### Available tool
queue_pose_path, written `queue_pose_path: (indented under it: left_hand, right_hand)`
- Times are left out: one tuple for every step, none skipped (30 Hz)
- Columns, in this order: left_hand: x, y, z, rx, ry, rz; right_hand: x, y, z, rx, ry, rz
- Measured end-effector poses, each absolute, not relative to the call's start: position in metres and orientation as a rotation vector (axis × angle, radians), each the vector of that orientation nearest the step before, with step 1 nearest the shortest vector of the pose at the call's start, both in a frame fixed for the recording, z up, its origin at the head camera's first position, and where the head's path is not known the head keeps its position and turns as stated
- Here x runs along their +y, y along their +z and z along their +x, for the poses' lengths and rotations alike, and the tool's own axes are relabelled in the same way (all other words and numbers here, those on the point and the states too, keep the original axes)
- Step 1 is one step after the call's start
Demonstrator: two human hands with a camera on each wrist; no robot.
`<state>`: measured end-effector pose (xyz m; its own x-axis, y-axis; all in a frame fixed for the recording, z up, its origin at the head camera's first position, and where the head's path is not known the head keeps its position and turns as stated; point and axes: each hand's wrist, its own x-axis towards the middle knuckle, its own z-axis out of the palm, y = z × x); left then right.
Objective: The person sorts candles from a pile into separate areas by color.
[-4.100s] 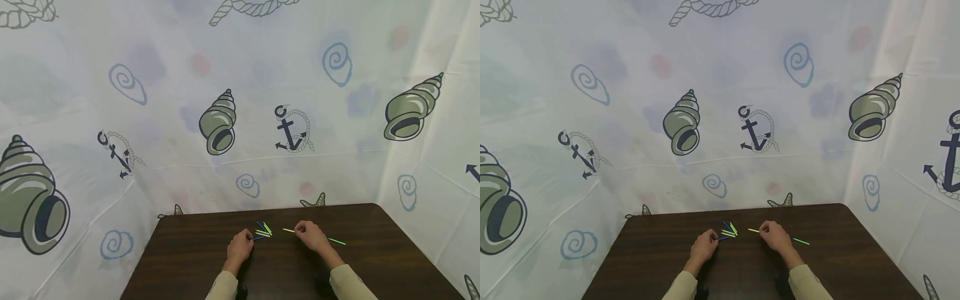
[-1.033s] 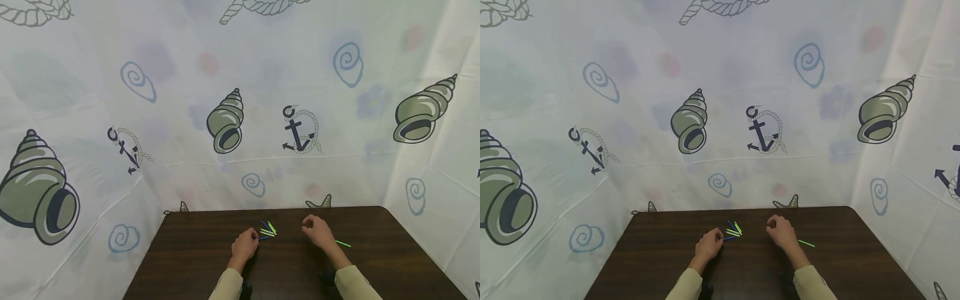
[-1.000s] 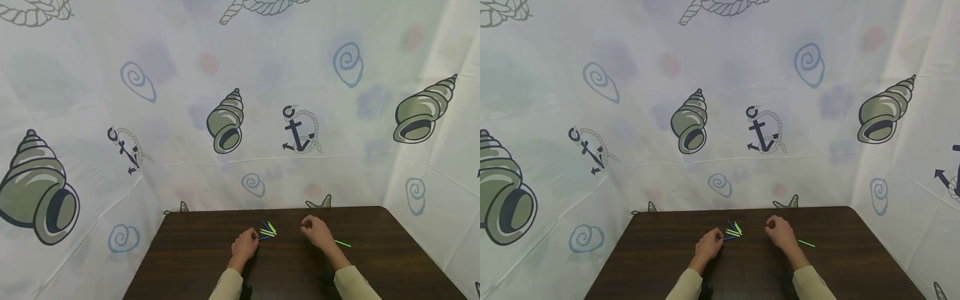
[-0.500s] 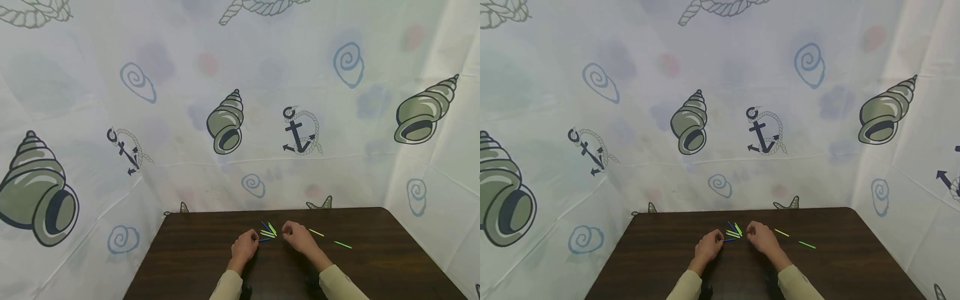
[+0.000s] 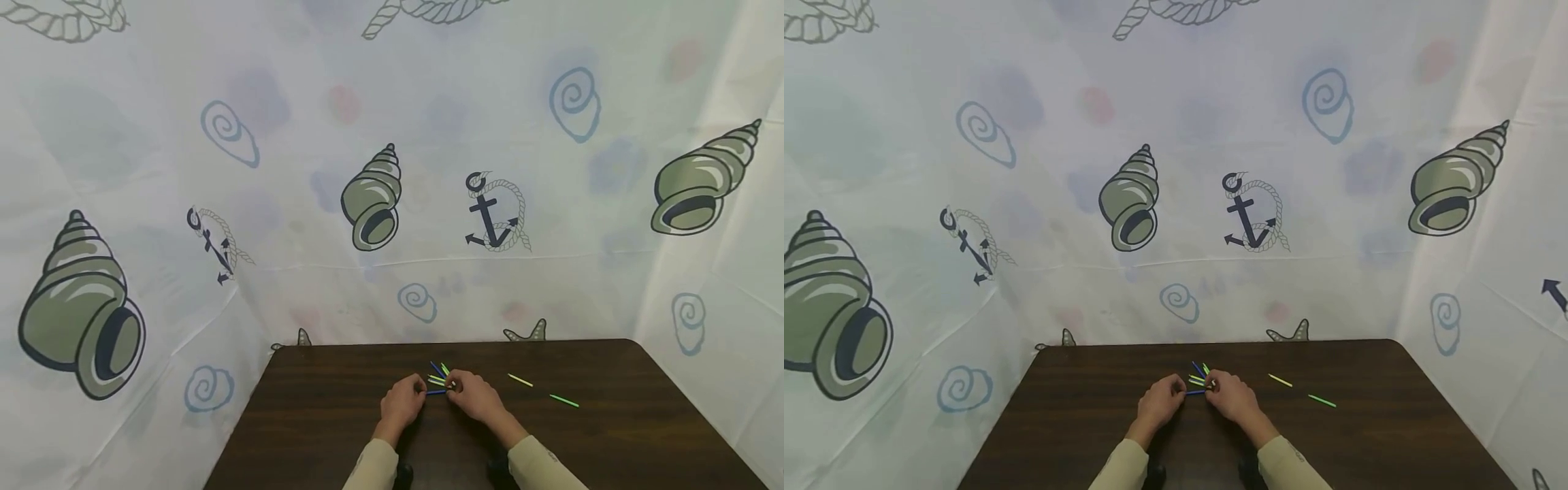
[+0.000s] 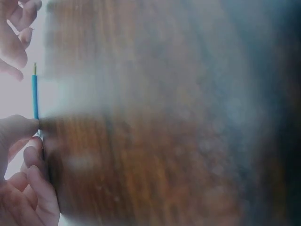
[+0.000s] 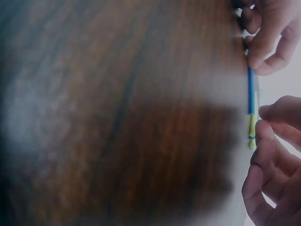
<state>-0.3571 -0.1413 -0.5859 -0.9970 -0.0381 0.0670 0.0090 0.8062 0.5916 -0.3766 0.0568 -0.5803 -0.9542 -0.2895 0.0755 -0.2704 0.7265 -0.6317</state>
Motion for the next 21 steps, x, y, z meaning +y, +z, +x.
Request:
queue_pose_path:
  left_hand:
    - [-0.141, -0.586, -0.358, -2.916, -0.956, 0.031]
    - [-0.14, -0.585, -0.358, -2.915, -0.961, 0.033]
    - [-0.14, -0.584, -0.359, -2.916, -0.965, 0.038]
    - [-0.139, -0.584, -0.36, -2.919, -0.961, 0.042]
    - [-0.139, -0.584, -0.36, -2.912, -0.966, 0.035]
    - [-0.138, -0.584, -0.361, -2.91, -0.963, 0.024]
    - [-0.138, -0.584, -0.361, -2.912, -0.964, 0.021]
    - [-0.138, -0.584, -0.362, -2.912, -0.962, 0.021]
    - [-0.137, -0.585, -0.363, -2.916, -0.954, 0.026]
    - [-0.137, -0.585, -0.363, -2.918, -0.946, 0.026]
    - [-0.137, -0.585, -0.364, -2.913, -0.948, 0.022]
    - [-0.137, -0.585, -0.365, -2.913, -0.946, 0.022]
    - [-0.137, -0.585, -0.366, -2.915, -0.956, 0.03]
    - [-0.137, -0.585, -0.367, -2.914, -0.961, 0.029]
    - [-0.137, -0.585, -0.368, -2.911, -0.967, 0.027]
    - [-0.137, -0.585, -0.369, -2.906, -0.977, 0.025]
    - [-0.137, -0.585, -0.369, -2.905, -0.98, 0.029]
    - [-0.137, -0.585, -0.37, -2.906, -0.981, 0.034]
    - [-0.137, -0.586, -0.371, -2.906, -0.98, 0.036]
    - [-0.137, -0.587, -0.372, -2.911, -0.973, 0.042]
    - [-0.137, -0.588, -0.373, -2.911, -0.966, 0.042]
  right_hand:
    - [0.056, -0.581, -0.377, 2.885, -1.055, -0.475]
    - [0.056, -0.581, -0.378, 2.879, -1.06, -0.478]
    - [0.055, -0.582, -0.379, 2.871, -1.067, -0.48]
    - [0.055, -0.582, -0.38, 2.865, -1.071, -0.48]
    - [0.055, -0.582, -0.381, 2.86, -1.074, -0.48]
    - [0.055, -0.583, -0.382, 2.856, -1.076, -0.48]
    - [0.055, -0.583, -0.383, 2.856, -1.074, -0.478]
    - [0.055, -0.584, -0.384, 2.856, -1.071, -0.479]
    - [0.055, -0.585, -0.386, 2.857, -1.066, -0.481]
    - [0.055, -0.585, -0.387, 2.861, -1.058, -0.484]
    - [0.055, -0.586, -0.389, 2.863, -1.05, -0.485]
    - [0.055, -0.586, -0.39, 2.867, -1.042, -0.485]
    - [0.055, -0.587, -0.392, 2.869, -1.037, -0.488]
    - [0.055, -0.587, -0.394, 2.87, -1.033, -0.491]
    - [0.055, -0.588, -0.395, 2.87, -1.029, -0.494]
    - [0.054, -0.588, -0.397, 2.872, -1.024, -0.498]
    - [0.054, -0.589, -0.399, 2.872, -1.02, -0.5]
    - [0.054, -0.589, -0.4, 2.874, -1.016, -0.504]
    - [0.053, -0.59, -0.402, 2.874, -1.012, -0.506]
    - [0.053, -0.59, -0.404, 2.876, -1.007, -0.506]
    - [0.053, -0.59, -0.405, 2.876, -1.002, -0.504]
